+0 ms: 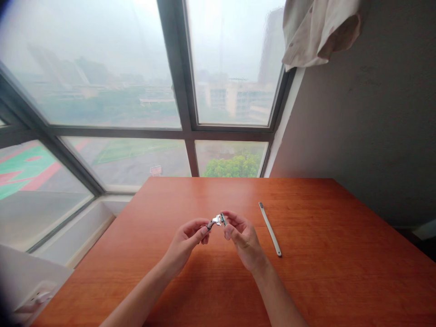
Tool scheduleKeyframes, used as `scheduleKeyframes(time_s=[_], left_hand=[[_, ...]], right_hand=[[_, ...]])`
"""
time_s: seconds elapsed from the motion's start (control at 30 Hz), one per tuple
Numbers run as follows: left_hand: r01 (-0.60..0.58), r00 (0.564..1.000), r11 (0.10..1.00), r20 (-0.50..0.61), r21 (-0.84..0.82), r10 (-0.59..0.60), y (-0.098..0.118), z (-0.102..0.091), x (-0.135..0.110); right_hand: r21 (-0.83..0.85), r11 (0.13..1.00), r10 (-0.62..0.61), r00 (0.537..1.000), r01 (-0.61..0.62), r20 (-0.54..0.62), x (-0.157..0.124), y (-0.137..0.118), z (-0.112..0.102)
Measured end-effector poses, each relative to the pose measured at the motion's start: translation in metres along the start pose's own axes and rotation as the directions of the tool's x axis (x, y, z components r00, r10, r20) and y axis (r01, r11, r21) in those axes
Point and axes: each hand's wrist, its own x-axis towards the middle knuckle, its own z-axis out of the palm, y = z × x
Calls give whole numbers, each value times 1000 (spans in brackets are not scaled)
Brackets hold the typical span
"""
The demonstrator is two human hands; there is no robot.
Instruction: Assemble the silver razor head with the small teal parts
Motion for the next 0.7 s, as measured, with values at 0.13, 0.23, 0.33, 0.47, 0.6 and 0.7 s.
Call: scheduleKeyframes(time_s=[0.13, 0.23, 0.33, 0.47, 0.6, 0.7], left_hand=[[9, 1000, 1000, -3, 4, -9, 1, 2, -1], [12, 1000, 1000, -2, 12, -12, 2, 2, -1], [6, 1000, 1000, -1, 18, -6, 2, 3, -1], [3, 1000, 1000, -1, 25, -3, 2, 3, -1], [4, 1000, 999, 2, 37, -4, 3, 2, 0], [5, 1000, 999, -1, 41, -5, 3, 2, 0]], right_hand=[[40, 999, -1, 1000, 1, -4, -1, -2, -1], [43, 999, -12, 1000, 11, 17, 0, -2, -1], [39, 999, -24, 999, 23, 32, 0, -1, -2], [28, 998, -54, 998, 53, 33, 0, 0, -2], [-9, 998, -55, 998, 55, 24, 0, -1, -3], [-66, 997, -43, 999, 43, 12, 0, -3, -5]])
